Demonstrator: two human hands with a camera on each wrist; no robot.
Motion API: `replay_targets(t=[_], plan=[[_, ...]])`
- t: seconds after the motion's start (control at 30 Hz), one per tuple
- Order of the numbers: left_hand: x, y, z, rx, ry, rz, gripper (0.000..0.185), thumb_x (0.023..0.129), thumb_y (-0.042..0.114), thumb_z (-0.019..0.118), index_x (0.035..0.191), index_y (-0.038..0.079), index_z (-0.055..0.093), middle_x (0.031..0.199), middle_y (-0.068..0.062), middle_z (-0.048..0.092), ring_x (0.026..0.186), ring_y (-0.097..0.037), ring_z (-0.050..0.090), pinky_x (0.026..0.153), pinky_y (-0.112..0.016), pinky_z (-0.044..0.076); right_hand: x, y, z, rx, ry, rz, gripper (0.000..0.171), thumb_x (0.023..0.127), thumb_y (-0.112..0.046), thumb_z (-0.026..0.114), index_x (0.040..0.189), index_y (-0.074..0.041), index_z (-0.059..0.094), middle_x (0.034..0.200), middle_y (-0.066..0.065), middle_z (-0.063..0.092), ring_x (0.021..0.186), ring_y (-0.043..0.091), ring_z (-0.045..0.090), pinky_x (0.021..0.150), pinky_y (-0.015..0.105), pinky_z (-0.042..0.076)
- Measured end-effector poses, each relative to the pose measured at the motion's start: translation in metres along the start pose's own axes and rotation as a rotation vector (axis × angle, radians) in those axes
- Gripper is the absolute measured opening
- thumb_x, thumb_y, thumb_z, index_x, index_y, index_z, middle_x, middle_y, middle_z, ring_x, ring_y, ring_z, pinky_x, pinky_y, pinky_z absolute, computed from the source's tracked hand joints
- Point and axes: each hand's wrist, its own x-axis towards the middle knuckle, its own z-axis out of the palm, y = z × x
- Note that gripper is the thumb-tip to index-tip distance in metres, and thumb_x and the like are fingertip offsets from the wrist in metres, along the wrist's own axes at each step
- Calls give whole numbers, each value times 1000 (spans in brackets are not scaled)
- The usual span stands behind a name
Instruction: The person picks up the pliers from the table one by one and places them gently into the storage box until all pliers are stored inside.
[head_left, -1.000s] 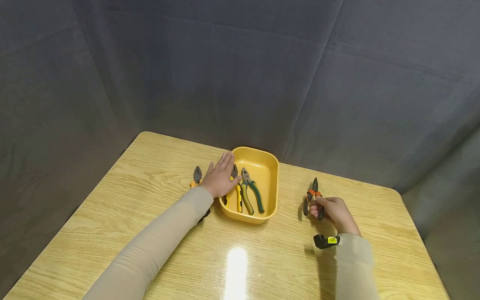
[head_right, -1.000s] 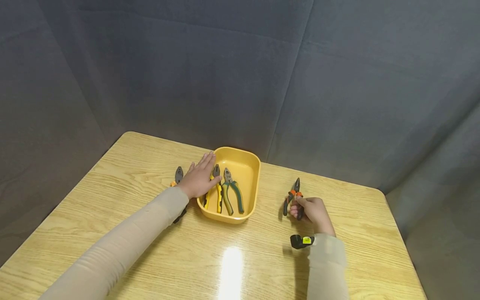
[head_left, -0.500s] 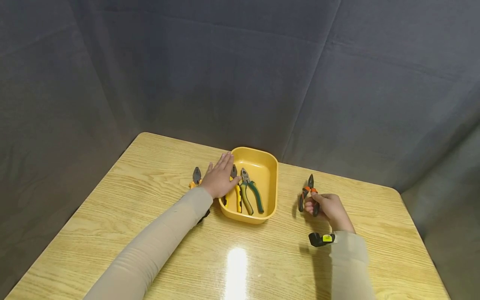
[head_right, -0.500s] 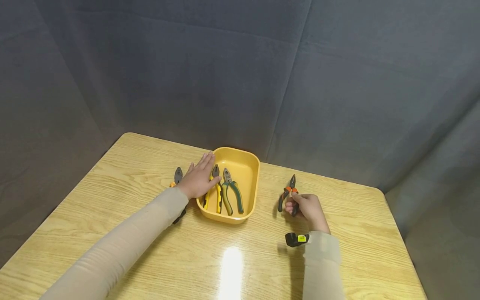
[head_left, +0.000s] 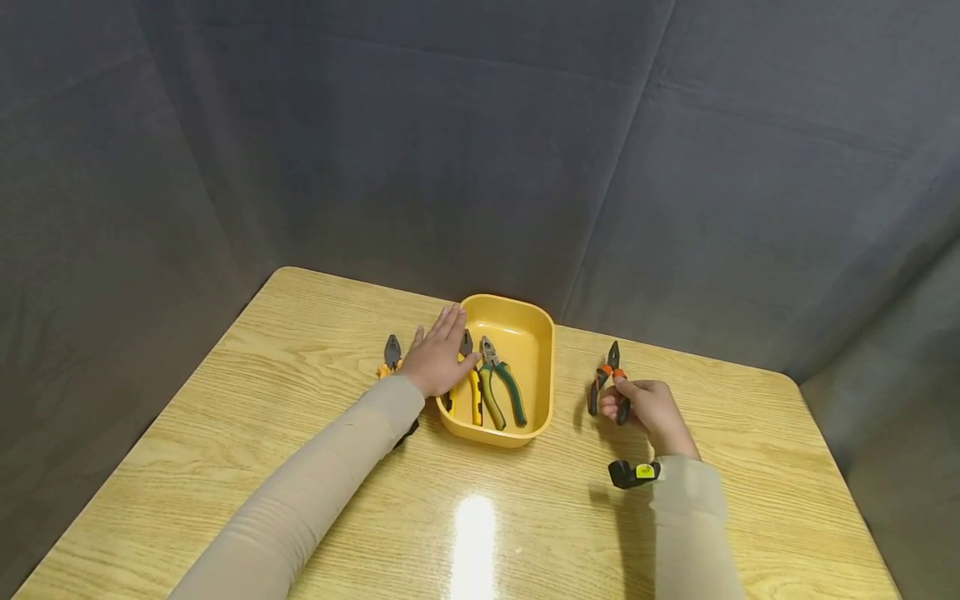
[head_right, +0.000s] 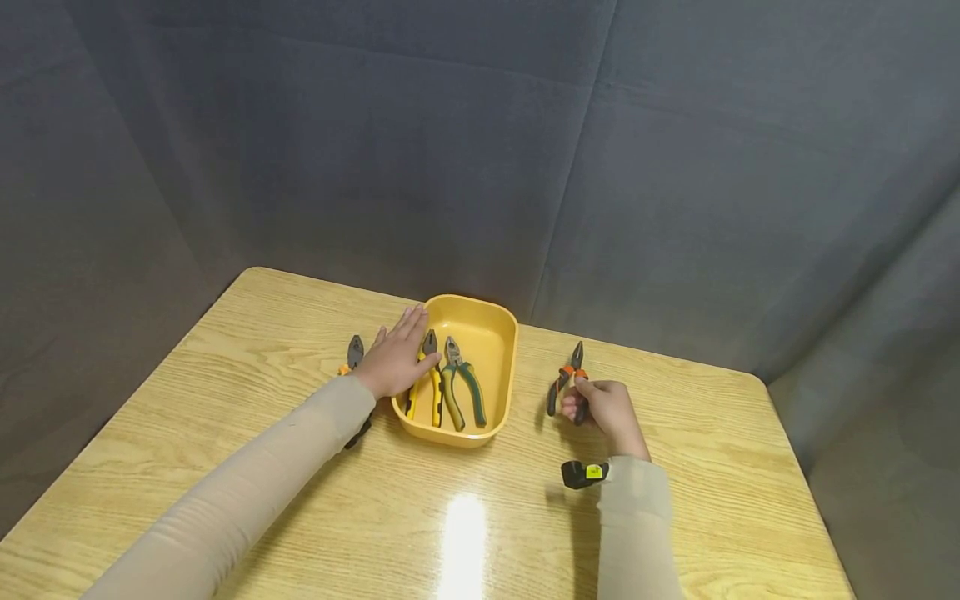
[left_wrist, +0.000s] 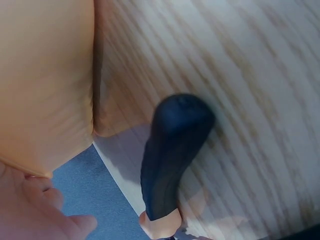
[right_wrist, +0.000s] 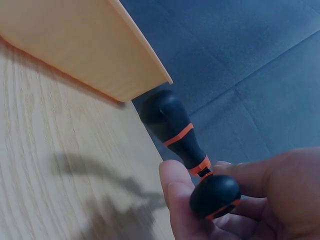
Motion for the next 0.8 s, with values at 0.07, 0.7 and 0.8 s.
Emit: replay_targets(t=[0.07,0.7,0.8], plan=[[1,-1,1,2,-4,-2,79,107,50,41,164,9,4,171,-8,-1,156,-22,-4,123,-57,6,1,-1,1,-1,-3,3,44,111,-14,42,120,28,51,80,9,68,68,9,66,68,25,59],[-3,1,-2,-17,3,7,79,107,49,42,164,7,5,171,-9,0,156,-24,-3,123,-58,6,5,-14,11,-25,11,-2,43,110,-15,44,117,26,53,81,11,68,68,10,67,70,29,60],[-1,0,1,-20,4,7,80,107,50,42,164,8,5,171,-9,-1,156,-24,-3,123,-58,6,5,-15,13,-12,13,1,42,110,-14,45,116,26,53,80,10,68,67,10,66,69,28,60]])
